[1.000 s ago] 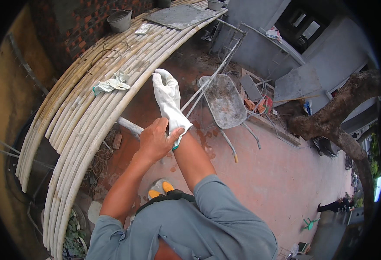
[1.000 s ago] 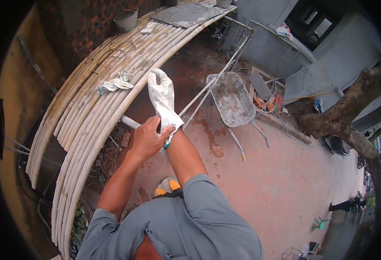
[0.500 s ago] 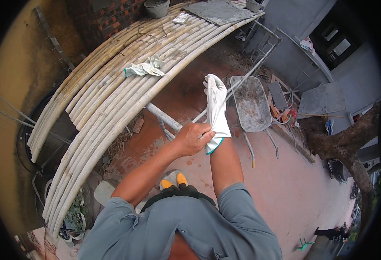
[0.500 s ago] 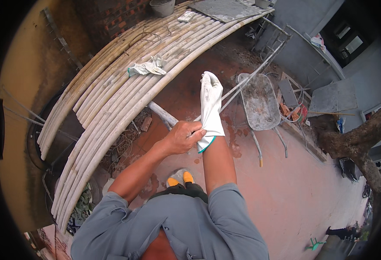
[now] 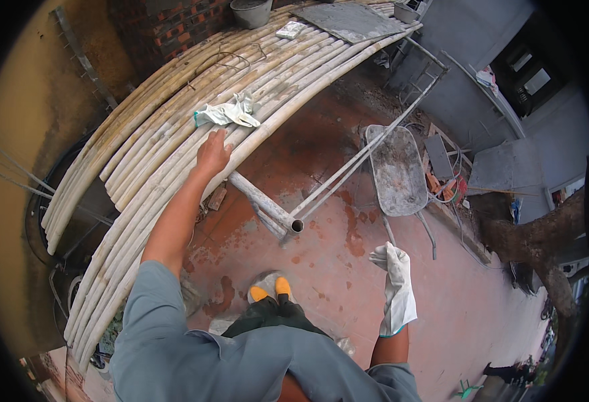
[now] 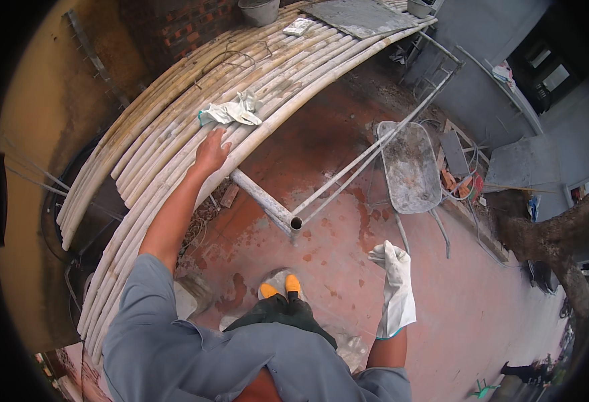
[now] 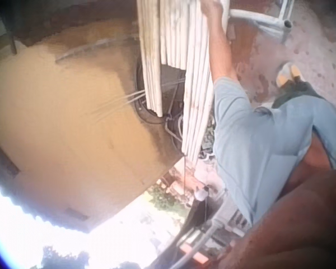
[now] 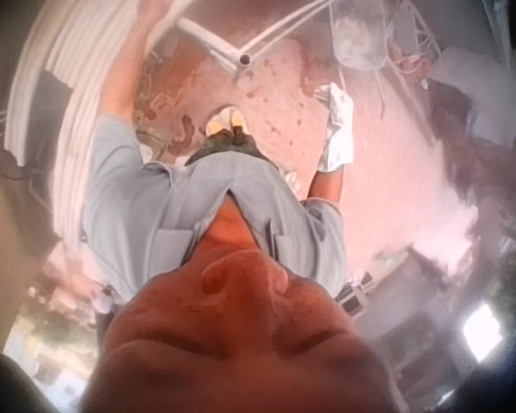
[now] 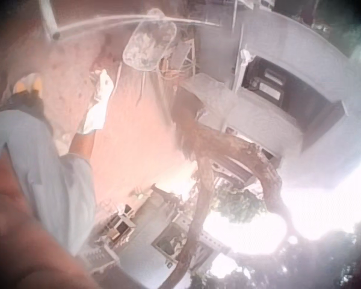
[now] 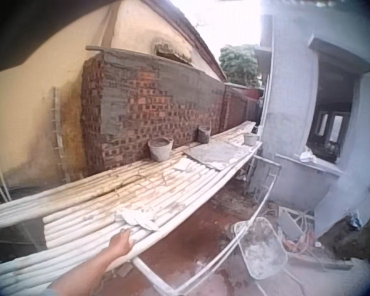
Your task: The person puts on white work gloves, then uses a trowel and a float to scoop wet cement from a bucket and apply it to a brick wall. They spread and smooth the cement across the wall surface using the float.
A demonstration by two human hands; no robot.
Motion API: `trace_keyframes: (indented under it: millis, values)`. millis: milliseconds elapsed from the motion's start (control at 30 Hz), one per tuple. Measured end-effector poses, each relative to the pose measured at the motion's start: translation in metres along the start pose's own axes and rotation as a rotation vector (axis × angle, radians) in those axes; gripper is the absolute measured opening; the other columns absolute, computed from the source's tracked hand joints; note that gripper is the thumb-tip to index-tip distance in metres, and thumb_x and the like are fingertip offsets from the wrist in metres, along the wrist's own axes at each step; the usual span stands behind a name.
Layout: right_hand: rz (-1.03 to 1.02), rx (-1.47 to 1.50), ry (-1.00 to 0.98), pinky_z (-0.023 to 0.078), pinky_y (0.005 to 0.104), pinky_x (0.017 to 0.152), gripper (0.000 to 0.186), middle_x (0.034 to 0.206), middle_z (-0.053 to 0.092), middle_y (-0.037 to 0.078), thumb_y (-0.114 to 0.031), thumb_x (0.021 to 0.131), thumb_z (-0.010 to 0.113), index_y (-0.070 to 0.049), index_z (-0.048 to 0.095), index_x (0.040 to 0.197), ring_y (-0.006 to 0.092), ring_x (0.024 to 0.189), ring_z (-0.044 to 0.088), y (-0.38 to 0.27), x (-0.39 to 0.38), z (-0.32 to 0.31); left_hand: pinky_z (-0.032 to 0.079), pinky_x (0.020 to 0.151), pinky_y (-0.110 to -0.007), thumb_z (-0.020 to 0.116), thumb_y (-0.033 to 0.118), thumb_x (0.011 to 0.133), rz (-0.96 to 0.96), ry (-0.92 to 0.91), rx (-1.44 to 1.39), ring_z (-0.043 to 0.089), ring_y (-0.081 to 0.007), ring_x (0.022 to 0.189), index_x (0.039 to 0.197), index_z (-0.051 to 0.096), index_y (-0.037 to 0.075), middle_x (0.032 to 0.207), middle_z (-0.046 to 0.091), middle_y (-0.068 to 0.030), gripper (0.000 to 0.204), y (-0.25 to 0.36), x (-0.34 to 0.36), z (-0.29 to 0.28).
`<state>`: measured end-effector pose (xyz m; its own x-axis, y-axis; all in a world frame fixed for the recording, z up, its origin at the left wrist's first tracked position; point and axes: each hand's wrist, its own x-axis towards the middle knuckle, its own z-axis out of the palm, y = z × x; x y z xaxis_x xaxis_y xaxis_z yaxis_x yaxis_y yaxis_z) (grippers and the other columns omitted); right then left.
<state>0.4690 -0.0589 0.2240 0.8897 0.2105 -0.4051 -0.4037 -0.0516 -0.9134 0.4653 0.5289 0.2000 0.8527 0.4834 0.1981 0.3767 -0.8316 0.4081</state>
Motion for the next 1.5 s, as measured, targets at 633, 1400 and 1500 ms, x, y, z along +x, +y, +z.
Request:
trace_keyframes:
  millis: [633, 1400, 1500]
  values:
    - [0.47, -0.311, 0.123, 0.054, 0.032, 0.089, 0.04, 0.099, 0.075, 0.0, -0.043, 0.103, 0.069, -0.005, 0.077, 0.113, 0.0099, 0.093, 0.067, 0.18, -0.084, -0.035, 0.045, 0.109, -0.052, 0.051, -0.002, 0.093, 0.194, 0.02, 0.346, 0.057, -0.0484, 0.13, 0.156, 0.044, -0.002, 0.142, 0.06, -0.0304, 0.063, -0.204, 0.174, 0.15]
    - [0.261, 0.198, -0.025, 0.051, 0.0414, 0.107, 0.053, 0.129, 0.072, 0.009, -0.055, 0.106, 0.06, -0.009, 0.07, 0.131, 0.0234, 0.119, 0.068, 0.145, -0.076, 0.01, 0.056, 0.087, -0.036, 0.049, 0.023, 0.112, -0.06, -0.299, -1.183, 0.069, -0.0191, 0.101, 0.138, 0.061, -0.001, 0.115, 0.07, -0.0055, 0.037, -0.04, 0.028, 0.013]
    - [0.193, 0.202, -0.148, 0.046, 0.0471, 0.114, 0.065, 0.143, 0.065, 0.012, -0.061, 0.107, 0.052, -0.009, 0.061, 0.144, 0.0261, 0.132, 0.061, 0.124, -0.076, 0.023, 0.058, 0.094, -0.033, 0.05, 0.018, 0.113, -0.022, -0.455, -1.555, 0.069, -0.0177, 0.112, 0.147, 0.054, -0.002, 0.128, 0.069, -0.0094, 0.04, 0.052, -0.052, 0.033]
